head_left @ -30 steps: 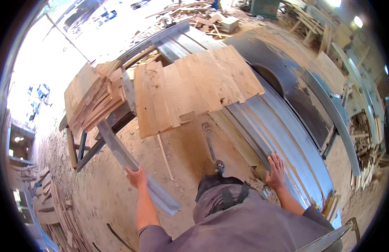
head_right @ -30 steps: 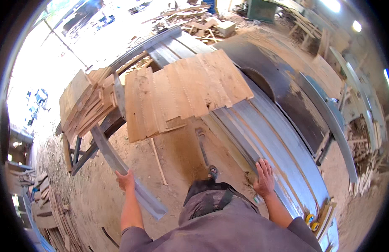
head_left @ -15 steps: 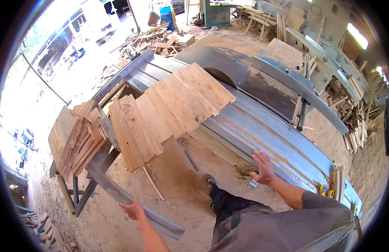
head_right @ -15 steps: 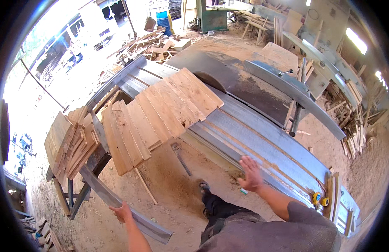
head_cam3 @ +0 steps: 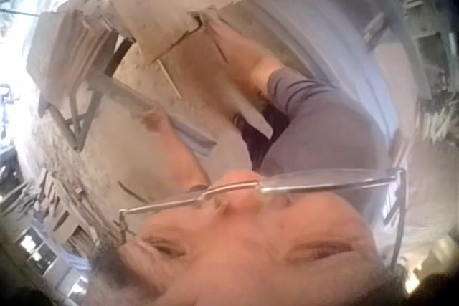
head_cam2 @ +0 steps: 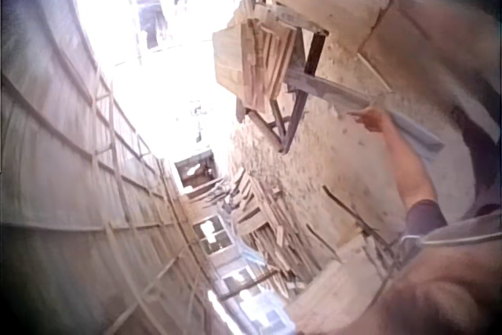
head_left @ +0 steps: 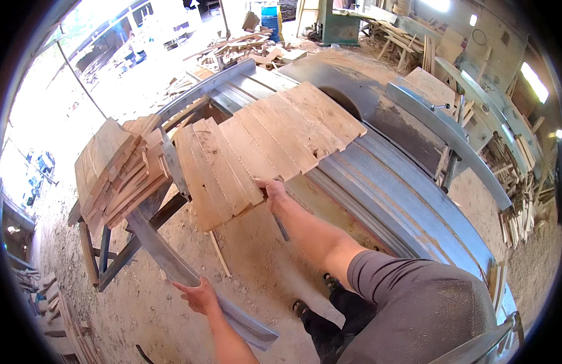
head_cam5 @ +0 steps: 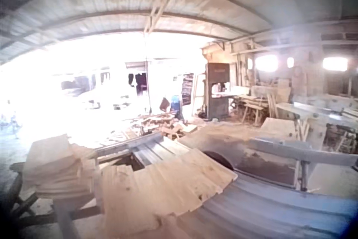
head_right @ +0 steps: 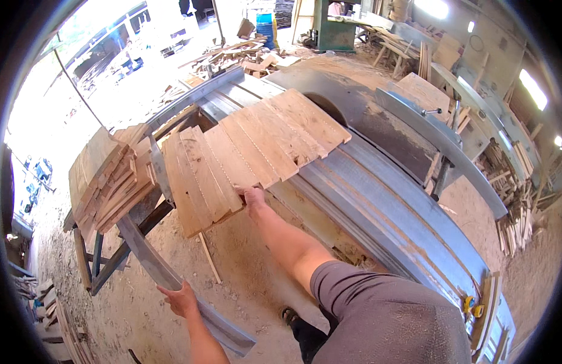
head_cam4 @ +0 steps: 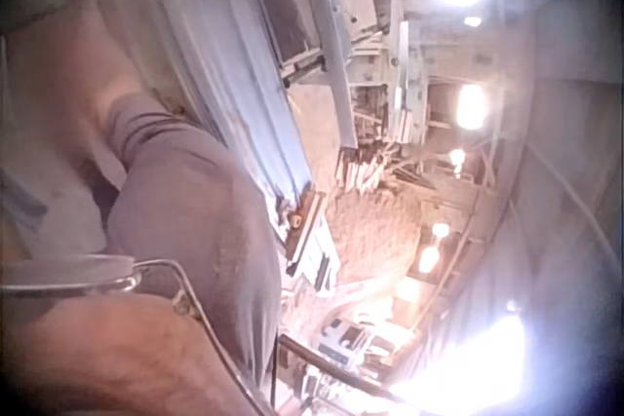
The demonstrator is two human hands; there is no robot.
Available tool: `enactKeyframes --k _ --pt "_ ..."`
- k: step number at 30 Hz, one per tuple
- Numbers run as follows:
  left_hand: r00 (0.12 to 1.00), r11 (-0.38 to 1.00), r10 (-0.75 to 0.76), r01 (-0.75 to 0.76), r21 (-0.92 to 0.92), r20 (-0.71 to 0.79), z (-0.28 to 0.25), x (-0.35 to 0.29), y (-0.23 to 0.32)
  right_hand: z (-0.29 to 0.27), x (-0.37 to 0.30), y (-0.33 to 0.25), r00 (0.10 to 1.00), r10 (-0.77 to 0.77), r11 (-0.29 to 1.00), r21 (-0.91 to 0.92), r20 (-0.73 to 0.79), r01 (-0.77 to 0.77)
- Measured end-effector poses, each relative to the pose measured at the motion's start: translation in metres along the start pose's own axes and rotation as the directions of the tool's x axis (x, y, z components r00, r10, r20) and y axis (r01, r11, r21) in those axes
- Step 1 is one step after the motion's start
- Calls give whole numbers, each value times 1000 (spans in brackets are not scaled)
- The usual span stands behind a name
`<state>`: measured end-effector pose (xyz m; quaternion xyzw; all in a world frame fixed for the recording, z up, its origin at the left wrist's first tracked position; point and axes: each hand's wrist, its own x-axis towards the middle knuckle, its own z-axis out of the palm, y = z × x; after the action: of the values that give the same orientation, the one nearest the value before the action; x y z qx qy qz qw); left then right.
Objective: The person picks up a panel of stapled wooden strips from a stack, places it on a table saw, and uses a tape measure to check its width before setting it aside.
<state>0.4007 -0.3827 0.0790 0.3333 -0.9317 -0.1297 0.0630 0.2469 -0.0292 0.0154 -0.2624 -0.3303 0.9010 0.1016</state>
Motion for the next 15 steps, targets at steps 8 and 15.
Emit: enactKeyframes --k 8,15 --pt "1000 1000 24 -24 -9 -13 -17 -13 -11 -9 -57 29 988 -27 999 18 -155 31" --pt "999 999 31 -30 -21 36 -34 -22 -12 -14 -163 53 942 -47 969 214 -331 123"
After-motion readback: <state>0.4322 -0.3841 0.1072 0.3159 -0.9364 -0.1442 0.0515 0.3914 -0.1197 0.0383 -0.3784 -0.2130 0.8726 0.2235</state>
